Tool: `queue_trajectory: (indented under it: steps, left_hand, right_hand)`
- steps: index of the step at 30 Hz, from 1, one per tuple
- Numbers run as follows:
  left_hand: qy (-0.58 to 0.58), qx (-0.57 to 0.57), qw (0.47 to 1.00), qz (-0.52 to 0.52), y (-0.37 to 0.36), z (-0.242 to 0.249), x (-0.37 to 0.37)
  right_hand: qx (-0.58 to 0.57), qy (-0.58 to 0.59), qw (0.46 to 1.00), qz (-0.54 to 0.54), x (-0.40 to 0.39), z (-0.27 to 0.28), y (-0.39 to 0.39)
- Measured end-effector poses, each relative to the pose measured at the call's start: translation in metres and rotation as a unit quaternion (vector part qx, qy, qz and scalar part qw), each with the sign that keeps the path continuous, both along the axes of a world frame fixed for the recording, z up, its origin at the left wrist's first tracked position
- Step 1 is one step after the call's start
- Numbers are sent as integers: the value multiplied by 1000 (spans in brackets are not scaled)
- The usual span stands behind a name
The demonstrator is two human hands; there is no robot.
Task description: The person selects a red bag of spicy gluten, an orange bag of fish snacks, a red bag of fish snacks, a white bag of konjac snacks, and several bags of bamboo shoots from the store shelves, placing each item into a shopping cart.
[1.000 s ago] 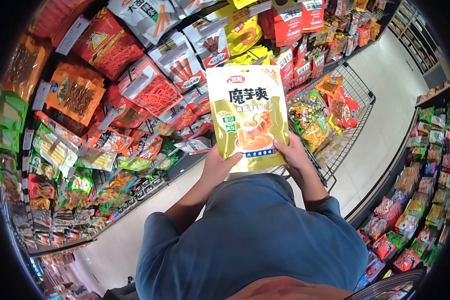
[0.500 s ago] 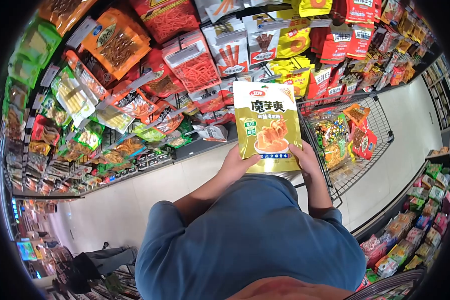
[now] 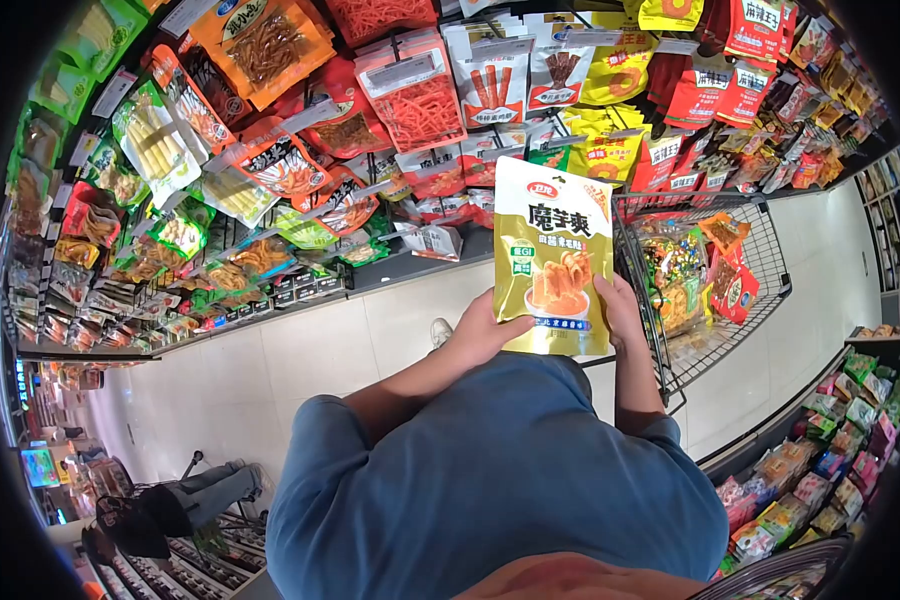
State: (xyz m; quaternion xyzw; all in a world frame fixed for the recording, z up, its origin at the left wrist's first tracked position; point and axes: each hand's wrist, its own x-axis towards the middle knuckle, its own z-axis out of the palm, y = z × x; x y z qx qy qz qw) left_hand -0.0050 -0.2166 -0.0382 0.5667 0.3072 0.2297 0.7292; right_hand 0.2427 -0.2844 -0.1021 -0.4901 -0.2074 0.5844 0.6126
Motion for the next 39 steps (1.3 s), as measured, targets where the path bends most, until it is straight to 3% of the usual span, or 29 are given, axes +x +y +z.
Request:
queue_trajectory:
  steps: [27, 30, 33, 35, 37, 39]
  left_hand:
    - [40, 21, 997, -66, -15, 0, 6]
    - [94, 146, 975, -140, -16, 31, 18]
    - [87, 253, 936, -231, -23, 57, 28]
    - [29, 282, 919, -275, -29, 68, 32]
    - [-4, 344, 883, -319, -34, 66, 40]
    - [-2, 298, 895, -332, -37, 65, 44]
  right_hand:
    - [15, 54, 998, -40, -6, -15, -24]
    - [-35, 101, 990, -94, -7, -6, -24]
    - [-9, 187, 977, -99, -6, -4, -24]
    - [1, 180, 978, -108, -1, -13, -18]
    - [173, 159, 972, -25, -14, 2, -20]
    - [227, 282, 932, 15, -20, 13, -8]
